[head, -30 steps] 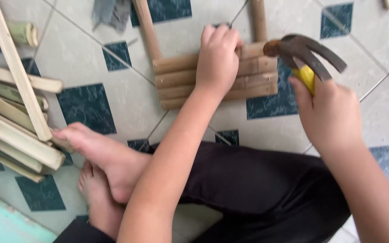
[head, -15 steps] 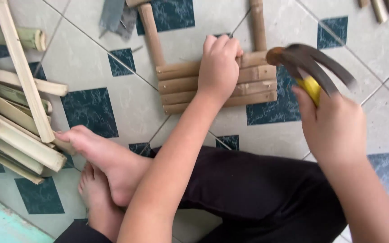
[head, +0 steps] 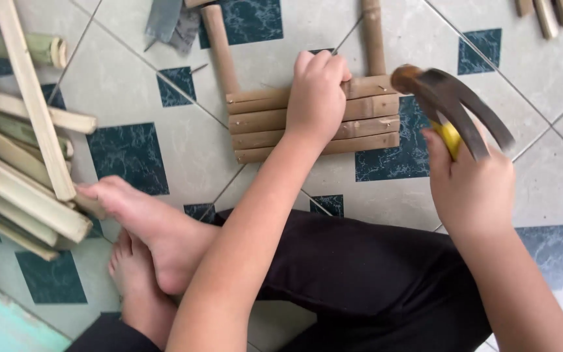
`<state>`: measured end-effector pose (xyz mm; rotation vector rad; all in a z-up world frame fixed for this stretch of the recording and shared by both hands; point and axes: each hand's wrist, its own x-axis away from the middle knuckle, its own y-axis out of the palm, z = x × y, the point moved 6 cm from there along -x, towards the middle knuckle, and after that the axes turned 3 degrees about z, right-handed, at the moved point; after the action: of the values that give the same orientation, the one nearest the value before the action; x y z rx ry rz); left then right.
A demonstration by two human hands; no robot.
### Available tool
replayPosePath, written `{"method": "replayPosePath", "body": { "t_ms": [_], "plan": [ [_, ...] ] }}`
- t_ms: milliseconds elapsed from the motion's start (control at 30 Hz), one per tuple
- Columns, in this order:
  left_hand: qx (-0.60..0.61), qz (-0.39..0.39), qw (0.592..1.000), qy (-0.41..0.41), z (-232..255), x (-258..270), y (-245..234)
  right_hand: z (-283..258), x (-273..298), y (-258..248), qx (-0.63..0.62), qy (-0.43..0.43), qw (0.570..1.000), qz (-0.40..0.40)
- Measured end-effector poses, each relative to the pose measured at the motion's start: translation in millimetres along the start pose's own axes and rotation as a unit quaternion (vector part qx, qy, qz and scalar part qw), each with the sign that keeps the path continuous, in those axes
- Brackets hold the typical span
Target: Hammering small nails into bamboo slats to assemble a miniature furniture structure on a tiled floor.
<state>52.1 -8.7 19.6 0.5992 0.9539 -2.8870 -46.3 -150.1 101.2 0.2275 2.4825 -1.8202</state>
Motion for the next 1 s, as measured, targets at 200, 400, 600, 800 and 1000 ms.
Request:
{"method": "replayPosePath", "body": {
  "t_ms": [200, 400, 600, 800, 1000],
  "plan": [
    [-0.019, 0.015, 0.999, 0.027, 3.3, 0.2, -3.2, 28.8, 16.8, 11.0, 0.142, -0.055, 0.988, -0.039],
    [0.002, -0.004, 1.000, 0.026, 2.3, 0.9, -2.8, 47.0, 10.1, 3.9, 0.149, -0.116, 0.974, -0.124],
    [0.041, -0.069, 0.994, 0.069, 11.5, 19.1, -12.6, 60.1, 24.5, 7.3, 0.180, -0.141, 0.960, -0.164],
    [0.035, -0.077, 0.994, 0.069, 12.0, 26.7, -16.9, 43.2, 50.0, 2.3, 0.274, -0.273, 0.915, -0.117],
    [0.025, -0.081, 0.994, 0.071, 11.2, 26.2, -15.3, 43.3, 45.1, 8.9, 0.274, -0.363, 0.888, -0.062]
  ]
}}
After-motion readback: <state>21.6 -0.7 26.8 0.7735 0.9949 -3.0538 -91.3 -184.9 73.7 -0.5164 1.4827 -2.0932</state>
